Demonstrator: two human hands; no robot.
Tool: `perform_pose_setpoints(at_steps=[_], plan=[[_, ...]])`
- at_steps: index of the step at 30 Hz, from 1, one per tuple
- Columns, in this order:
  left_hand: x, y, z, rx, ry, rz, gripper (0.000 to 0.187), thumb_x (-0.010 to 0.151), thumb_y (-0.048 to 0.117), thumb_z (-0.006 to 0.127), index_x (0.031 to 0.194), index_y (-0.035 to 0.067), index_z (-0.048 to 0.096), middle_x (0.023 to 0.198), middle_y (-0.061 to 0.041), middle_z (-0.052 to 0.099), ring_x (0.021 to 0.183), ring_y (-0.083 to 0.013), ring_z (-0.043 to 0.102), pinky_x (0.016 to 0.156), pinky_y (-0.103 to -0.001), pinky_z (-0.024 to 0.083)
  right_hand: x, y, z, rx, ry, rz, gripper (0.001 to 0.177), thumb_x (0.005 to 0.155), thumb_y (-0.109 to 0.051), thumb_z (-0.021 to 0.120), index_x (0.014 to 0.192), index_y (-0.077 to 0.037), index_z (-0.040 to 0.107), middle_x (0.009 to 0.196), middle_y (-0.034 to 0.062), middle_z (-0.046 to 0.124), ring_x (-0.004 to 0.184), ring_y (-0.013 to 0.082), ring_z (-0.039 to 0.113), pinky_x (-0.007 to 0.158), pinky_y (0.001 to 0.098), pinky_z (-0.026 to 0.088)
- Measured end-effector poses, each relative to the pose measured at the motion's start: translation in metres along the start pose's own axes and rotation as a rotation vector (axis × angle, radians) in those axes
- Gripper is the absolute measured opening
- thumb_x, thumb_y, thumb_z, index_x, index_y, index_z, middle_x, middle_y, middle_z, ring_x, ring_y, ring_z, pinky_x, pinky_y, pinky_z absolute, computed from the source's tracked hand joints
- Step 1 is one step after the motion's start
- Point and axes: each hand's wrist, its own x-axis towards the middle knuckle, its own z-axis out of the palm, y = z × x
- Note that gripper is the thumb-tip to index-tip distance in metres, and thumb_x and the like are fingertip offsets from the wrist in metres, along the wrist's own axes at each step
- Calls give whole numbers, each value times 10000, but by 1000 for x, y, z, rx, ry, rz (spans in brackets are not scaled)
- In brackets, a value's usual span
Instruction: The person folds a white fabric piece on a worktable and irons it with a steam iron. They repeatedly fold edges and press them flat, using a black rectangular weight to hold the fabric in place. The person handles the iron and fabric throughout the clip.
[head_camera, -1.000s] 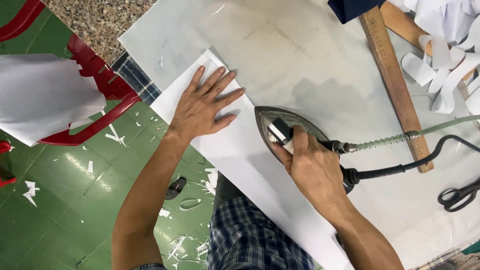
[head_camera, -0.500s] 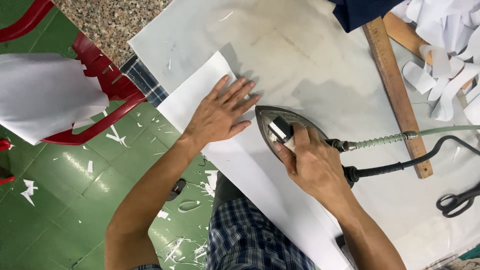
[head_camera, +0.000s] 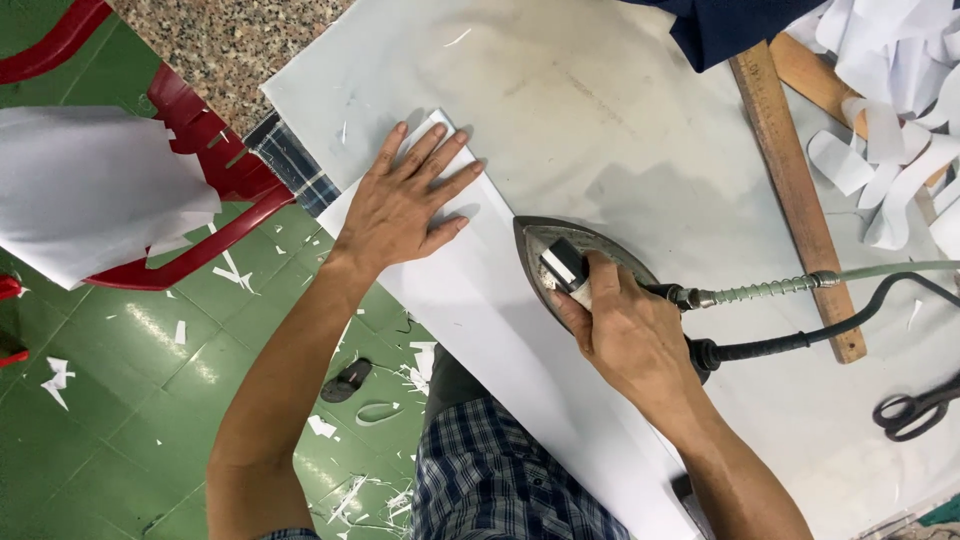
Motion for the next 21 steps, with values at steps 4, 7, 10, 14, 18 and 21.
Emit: perform_pose_setpoints(at_steps=[4, 7, 10, 14, 18, 21], plan=[[1, -2, 3, 3, -5, 6, 590, 1013, 623, 438, 1534, 353, 502, 1668, 5, 357, 1536, -212, 291, 1278, -489, 20, 0, -2, -2, 19, -16, 23, 546, 993, -484, 568, 1288, -25, 548, 834, 174, 701, 683, 382, 751, 551, 497, 596], [0, -4, 5, -48, -14, 2, 580, 1006, 601, 461, 1528, 352, 503, 1664, 4, 361, 1531, -217, 297, 1272, -495, 21, 1, -4, -5, 29, -30, 30, 531, 994, -478, 568, 1287, -36, 532, 844, 177, 707, 693, 385, 754, 564, 498, 599], [1, -6, 5, -78, 29, 3, 535, 996, 549, 511, 1489, 345, 560, 1639, 3, 408, 1517, -214, 327, 1264, -508, 64, 0, -3, -2, 8, 45, 0, 545, 970, -481, 610, 1256, -21, 551, 771, 154, 689, 623, 378, 738, 516, 476, 582], [3, -6, 7, -84, 63, -7, 524, 984, 555, 528, 1464, 354, 586, 1626, 16, 426, 1507, -202, 342, 1260, -509, 79, 4, -6, 2, -28, 96, -16, 535, 963, -478, 627, 1230, -18, 562, 748, 135, 680, 596, 356, 732, 490, 460, 576], [4, -5, 5, -72, 82, -23, 506, 970, 558, 544, 1429, 357, 614, 1608, 32, 453, 1501, -185, 353, 1264, -502, 108, 20, -11, 6, -91, 206, -64, 529, 963, -500, 630, 1188, -22, 592, 696, 104, 650, 540, 316, 711, 448, 415, 563], [4, -5, 4, -71, 84, -34, 508, 968, 569, 543, 1430, 369, 610, 1613, 42, 442, 1508, -183, 336, 1266, -495, 99, 32, -15, 6, -83, 237, -89, 512, 964, -484, 640, 1167, -16, 594, 687, 102, 640, 520, 320, 701, 441, 427, 562]])
